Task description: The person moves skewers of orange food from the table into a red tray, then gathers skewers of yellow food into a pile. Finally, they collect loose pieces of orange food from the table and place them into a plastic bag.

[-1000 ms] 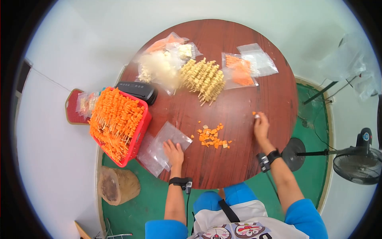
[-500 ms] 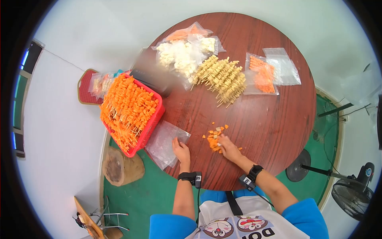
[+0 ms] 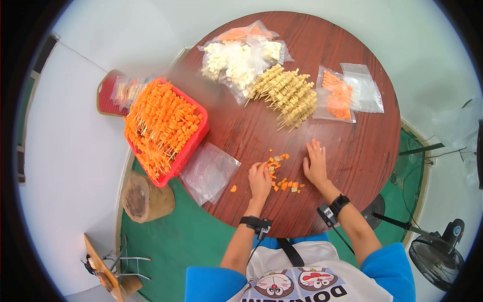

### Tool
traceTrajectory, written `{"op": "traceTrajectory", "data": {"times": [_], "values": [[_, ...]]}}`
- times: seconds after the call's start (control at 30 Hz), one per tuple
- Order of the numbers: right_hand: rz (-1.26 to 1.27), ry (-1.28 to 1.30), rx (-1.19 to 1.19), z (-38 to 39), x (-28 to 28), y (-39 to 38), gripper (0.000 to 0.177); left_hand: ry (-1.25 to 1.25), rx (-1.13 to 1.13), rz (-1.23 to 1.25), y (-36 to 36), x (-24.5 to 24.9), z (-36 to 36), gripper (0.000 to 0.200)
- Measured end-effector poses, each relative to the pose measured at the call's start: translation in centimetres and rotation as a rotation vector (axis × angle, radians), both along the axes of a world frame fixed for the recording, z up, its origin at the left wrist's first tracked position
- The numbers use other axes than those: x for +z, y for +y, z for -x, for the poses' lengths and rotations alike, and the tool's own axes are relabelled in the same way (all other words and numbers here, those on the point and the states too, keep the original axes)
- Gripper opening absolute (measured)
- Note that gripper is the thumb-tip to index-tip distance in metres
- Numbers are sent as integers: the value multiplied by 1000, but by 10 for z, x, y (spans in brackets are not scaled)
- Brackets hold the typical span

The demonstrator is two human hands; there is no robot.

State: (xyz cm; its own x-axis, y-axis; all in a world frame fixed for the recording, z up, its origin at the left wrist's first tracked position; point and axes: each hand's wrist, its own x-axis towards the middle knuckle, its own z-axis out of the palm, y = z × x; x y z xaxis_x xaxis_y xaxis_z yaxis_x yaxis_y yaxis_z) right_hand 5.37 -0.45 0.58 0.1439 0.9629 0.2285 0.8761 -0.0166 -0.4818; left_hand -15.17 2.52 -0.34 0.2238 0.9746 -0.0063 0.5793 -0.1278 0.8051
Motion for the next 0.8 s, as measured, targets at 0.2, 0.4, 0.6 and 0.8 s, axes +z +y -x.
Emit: {"op": "traceTrajectory", "data": {"times": [0.2, 0.4, 0.6, 0.8], "values": [[278, -58, 290, 48, -9, -60, 88, 370, 641, 188, -29, -12, 47, 33], [194, -40, 284, 102, -23, -17, 97, -104, 227, 206, -33, -29, 31, 31], [58, -130, 527, 91, -6, 28, 84, 420, 508, 51, -31, 3, 52, 29], [140, -203, 355, 83, -25, 32, 80, 322, 350, 35, -38, -14, 54, 29]]}}
